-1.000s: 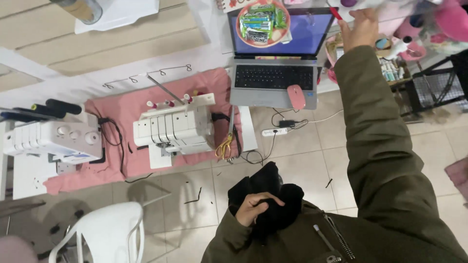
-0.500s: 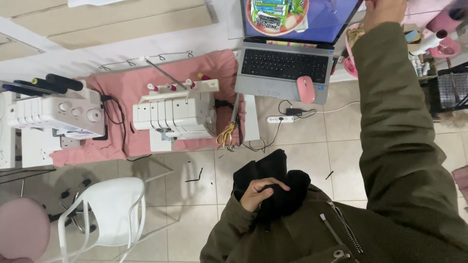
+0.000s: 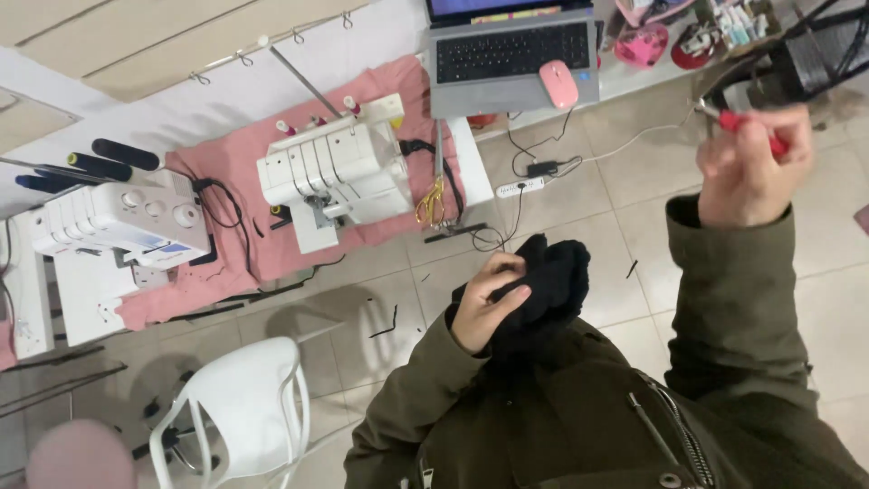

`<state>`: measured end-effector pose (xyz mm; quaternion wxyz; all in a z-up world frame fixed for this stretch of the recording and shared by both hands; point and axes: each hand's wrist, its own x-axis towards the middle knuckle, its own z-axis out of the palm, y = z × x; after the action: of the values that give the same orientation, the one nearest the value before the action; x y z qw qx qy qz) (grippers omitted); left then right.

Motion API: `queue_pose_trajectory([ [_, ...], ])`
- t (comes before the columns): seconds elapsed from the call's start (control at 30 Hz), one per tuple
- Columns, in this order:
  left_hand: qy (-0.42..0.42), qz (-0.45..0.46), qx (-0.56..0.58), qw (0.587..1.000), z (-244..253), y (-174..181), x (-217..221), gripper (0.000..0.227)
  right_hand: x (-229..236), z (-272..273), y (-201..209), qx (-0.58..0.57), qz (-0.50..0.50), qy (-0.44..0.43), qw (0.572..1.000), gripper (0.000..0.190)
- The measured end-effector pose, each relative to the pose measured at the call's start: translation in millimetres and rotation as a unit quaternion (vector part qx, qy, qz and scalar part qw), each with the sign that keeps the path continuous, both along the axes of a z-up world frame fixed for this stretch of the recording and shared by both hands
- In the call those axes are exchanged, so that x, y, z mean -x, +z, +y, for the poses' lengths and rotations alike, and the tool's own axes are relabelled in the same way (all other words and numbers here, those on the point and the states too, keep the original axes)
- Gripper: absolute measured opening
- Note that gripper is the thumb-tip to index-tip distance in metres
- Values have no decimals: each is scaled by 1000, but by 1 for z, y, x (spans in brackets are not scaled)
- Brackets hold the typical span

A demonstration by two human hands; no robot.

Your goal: Inspecting the seams and folding several pairs of black fabric leggings in a workshop environment.

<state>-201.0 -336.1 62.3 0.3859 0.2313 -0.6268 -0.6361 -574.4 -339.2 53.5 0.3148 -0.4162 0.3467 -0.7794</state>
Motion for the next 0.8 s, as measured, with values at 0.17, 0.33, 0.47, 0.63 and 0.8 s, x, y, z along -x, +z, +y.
queue_pose_trajectory([
  [0.17, -99, -7, -95, 990, 48, 2, -39, 17, -121, 150, 1, 13, -224, -4, 975, 20],
  [0.33, -133, 23, -202, 970, 89, 12, -58, 18, -230, 214, 20, -6, -222, 45, 974, 17],
  [0.47, -120, 19, -254, 960, 121, 32, -70, 18, -284, 247, 32, -20, -74, -20, 997, 19],
  [0.63, -115, 68, -263, 955, 156, 24, -80, 19, -303, 277, 30, 5, 13, -76, 997, 13],
  [0.8, -126, 75, -261, 954, 203, 34, -81, 19, -306, 327, 36, 0, 108, -96, 989, 14],
])
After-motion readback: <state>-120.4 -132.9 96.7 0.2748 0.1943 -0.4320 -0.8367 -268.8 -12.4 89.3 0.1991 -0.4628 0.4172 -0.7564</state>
